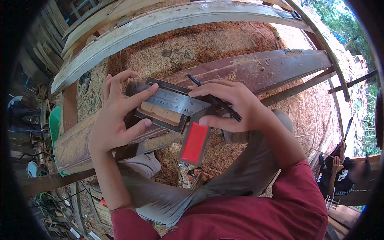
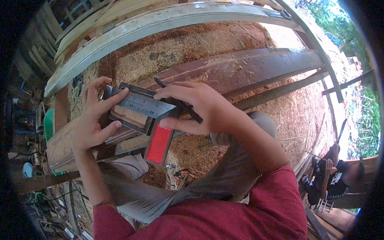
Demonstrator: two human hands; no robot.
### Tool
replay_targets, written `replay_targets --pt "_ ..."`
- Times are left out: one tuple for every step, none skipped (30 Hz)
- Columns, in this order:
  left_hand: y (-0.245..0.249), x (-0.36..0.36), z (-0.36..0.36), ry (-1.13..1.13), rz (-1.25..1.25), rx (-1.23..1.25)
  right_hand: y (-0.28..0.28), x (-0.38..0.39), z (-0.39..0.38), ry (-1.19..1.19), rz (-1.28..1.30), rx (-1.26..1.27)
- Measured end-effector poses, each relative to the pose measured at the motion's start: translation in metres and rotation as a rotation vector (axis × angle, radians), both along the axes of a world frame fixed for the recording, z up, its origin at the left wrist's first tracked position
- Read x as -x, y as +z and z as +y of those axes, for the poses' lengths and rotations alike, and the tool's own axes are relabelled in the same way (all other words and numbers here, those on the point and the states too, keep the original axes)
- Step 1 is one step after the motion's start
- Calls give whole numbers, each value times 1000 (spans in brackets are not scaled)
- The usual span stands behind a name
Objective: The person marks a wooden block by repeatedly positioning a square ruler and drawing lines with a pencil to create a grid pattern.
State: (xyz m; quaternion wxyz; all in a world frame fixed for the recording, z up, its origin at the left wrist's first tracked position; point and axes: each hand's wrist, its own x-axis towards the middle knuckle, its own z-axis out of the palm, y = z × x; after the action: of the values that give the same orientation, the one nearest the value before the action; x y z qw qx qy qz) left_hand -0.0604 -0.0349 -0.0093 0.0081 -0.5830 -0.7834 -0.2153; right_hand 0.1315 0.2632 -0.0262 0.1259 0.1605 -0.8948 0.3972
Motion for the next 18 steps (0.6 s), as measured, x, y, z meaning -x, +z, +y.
replay_targets --pt "2 -2 -1 0 20 23 1 -3 -1 -4 -7 -6" --pt "3 -4 -1 13 40 27 1 -5 -3 -9 -15 -12" --pt "4 -7 0 26 59 31 2 -7 -6 -6 -17 -17" --pt "4 -9 2 37 77 35 4 -10 -9 -4 -20 -21" --pt "5 -12 2 60 46 37 5 -12 -12 -2 -22 -25" --pt "6 -16 2 81 15 40 5 -15 -13 4 -14 -39" --pt "6 -20 1 102 -16 45 5 -17 -14 17 -2 -62" --pt "7 -24 1 112 -25 47 5 -19 -16 30 12 -84" --pt "8 -27 1 121 -33 48 5 -20 -17 42 27 -105" --pt "9 -29 1 131 -40 51 3 -21 -19 42 61 -118" --pt "9 -29 2 126 -44 43 1 -21 -21 51 64 -115" --pt "7 -28 2 122 -49 35 -2 -22 -23 59 66 -111" --pt "4 -28 2 117 -56 28 -4 -22 -25 66 66 -108" --pt "2 -27 2 113 -54 31 -8 -22 -27 54 91 -116" --pt "1 -27 2 109 -52 34 -12 -22 -30 40 115 -125" --pt "-1 -26 2 103 -51 37 -15 -22 -31 25 138 -134" --pt "-5 -26 2 108 -76 4 -16 -23 -32 18 135 -134" --pt "-8 -27 3 113 -101 -29 -17 -23 -32 10 132 -134"
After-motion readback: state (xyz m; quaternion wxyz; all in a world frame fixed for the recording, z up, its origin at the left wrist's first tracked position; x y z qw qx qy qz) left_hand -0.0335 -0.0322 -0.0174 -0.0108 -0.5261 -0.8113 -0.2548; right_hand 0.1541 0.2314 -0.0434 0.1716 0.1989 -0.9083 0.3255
